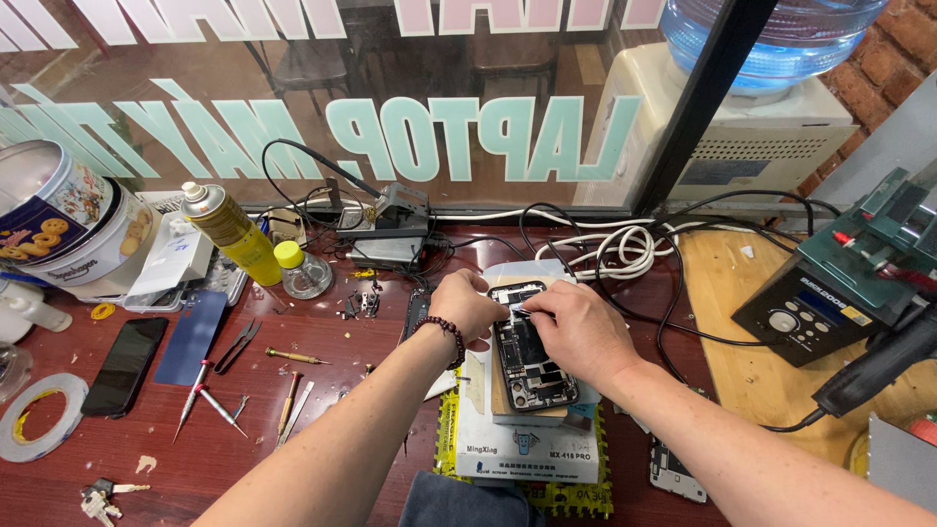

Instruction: The person assembles a smartphone by placing the battery into the chassis, connecting internal ribbon cables, and securing components with screws. They use a screwdriver and tweezers to handle small parts and connectors on a cluttered workbench.

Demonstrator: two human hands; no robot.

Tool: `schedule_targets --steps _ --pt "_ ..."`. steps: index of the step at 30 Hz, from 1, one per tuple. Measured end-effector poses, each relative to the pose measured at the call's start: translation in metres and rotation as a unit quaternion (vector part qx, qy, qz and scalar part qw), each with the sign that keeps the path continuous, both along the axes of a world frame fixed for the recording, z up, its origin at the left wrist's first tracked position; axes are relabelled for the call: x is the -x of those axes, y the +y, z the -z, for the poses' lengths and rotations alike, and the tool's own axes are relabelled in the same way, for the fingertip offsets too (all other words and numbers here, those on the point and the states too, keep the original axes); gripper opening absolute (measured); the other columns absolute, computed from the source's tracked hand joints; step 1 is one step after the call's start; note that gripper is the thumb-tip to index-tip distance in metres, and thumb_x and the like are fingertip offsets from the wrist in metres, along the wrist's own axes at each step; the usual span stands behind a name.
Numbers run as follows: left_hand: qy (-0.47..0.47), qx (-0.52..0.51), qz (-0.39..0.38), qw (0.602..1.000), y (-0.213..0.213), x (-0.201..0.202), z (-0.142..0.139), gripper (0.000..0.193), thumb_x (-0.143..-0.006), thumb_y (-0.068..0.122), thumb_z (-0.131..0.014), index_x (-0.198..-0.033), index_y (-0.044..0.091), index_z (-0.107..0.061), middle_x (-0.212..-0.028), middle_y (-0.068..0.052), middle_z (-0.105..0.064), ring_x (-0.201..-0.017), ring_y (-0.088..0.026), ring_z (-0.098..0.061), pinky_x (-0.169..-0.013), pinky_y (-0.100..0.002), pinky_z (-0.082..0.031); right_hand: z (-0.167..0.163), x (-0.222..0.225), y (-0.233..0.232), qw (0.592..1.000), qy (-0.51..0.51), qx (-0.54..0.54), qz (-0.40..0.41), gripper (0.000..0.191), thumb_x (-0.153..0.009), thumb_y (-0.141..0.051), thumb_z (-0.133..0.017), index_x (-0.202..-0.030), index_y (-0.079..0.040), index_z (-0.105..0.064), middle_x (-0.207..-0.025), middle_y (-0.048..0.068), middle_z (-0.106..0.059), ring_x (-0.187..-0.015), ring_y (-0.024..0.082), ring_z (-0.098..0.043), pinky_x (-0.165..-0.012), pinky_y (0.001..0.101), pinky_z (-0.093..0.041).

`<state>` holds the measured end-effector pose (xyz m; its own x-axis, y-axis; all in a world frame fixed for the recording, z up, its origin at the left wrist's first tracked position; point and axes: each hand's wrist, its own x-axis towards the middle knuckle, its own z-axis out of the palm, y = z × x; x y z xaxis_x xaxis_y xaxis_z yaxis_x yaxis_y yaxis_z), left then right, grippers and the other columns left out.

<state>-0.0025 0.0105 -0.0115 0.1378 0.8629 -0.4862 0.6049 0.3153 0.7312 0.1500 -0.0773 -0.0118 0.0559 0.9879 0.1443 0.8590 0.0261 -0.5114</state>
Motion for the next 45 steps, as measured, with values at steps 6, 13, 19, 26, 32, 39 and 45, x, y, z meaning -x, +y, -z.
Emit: schedule_targets --steps 6,13,19,26,32,39,45 --pt "0.003 0.006 0.0 1.0 -0.002 0.0 -0.002 0.054 -0.076 0.011 -0.084 -0.125 0.005 -0.062 -0.103 -0.012 -0.074 -0.073 -0.017 -0.074 -0.05 -0.032 -0.063 0.0 -0.006 0.0 0.999 0.031 -0.016 -0.03 0.016 -0.087 -0.017 -0.067 -0.096 -0.014 -0.08 -0.097 0.003 -0.073 -0.098 0.026 -0.068 -0.088 0.0395 -0.055" --pt "-0.002 0.006 0.001 1.0 -0.001 0.0 0.001 0.055 -0.076 0.011 -0.084 -0.126 0.004 -0.061 -0.104 -0.012 -0.074 -0.073 -0.017 -0.073 -0.05 -0.032 -0.063 0.0 0.0 -0.003 0.998 -0.031 -0.052 -0.032 0.015 -0.088 -0.017 -0.067 -0.095 -0.017 -0.08 -0.096 0.001 -0.073 -0.097 0.026 -0.066 -0.085 0.0399 -0.055" --pt "-0.002 0.007 -0.001 1.0 0.0 0.0 0.003 0.054 -0.075 0.011 -0.084 -0.123 0.005 -0.062 -0.103 -0.011 -0.074 -0.072 -0.017 -0.073 -0.05 -0.033 -0.063 0.003 -0.003 -0.004 0.998 -0.026 -0.042 -0.041 0.016 -0.088 -0.017 -0.066 -0.096 -0.018 -0.079 -0.097 -0.002 -0.074 -0.094 0.026 -0.065 -0.084 0.04 -0.055" --pt "-0.006 0.006 0.001 1.0 0.0 0.003 0.003 0.055 -0.074 0.012 -0.085 -0.124 0.005 -0.062 -0.102 -0.012 -0.075 -0.072 -0.017 -0.074 -0.05 -0.033 -0.063 0.007 -0.009 -0.002 0.991 -0.002 -0.107 -0.075 0.016 -0.086 -0.014 -0.067 -0.097 -0.012 -0.078 -0.097 0.003 -0.073 -0.095 0.027 -0.066 -0.085 0.0394 -0.055" --pt "-0.009 0.005 0.0 1.0 -0.001 0.002 0.002 0.055 -0.074 0.011 -0.084 -0.124 0.004 -0.062 -0.102 -0.011 -0.075 -0.072 -0.018 -0.074 -0.05 -0.034 -0.063 0.001 -0.006 -0.003 0.997 -0.017 -0.053 -0.06 0.015 -0.087 -0.016 -0.066 -0.095 -0.014 -0.079 -0.095 0.002 -0.073 -0.096 0.026 -0.066 -0.085 0.039 -0.054" --pt "-0.015 0.01 0.001 1.0 -0.001 0.001 0.0 0.056 -0.074 0.011 -0.084 -0.125 0.005 -0.062 -0.102 -0.012 -0.075 -0.072 -0.018 -0.074 -0.05 -0.034 -0.063 -0.005 -0.004 -0.007 0.999 -0.012 -0.02 -0.028 0.016 -0.088 -0.017 -0.065 -0.098 -0.012 -0.076 -0.1 0.004 -0.071 -0.103 0.026 -0.066 -0.088 0.0402 -0.054" --pt "-0.008 0.006 0.003 1.0 -0.001 0.001 0.001 0.055 -0.074 0.011 -0.084 -0.124 0.005 -0.062 -0.102 -0.012 -0.075 -0.072 -0.018 -0.074 -0.05 -0.034 -0.063 -0.001 -0.003 -0.005 0.999 -0.016 -0.031 -0.023 0.016 -0.088 -0.018 -0.065 -0.097 -0.012 -0.076 -0.1 0.004 -0.071 -0.103 0.027 -0.066 -0.089 0.0414 -0.053"
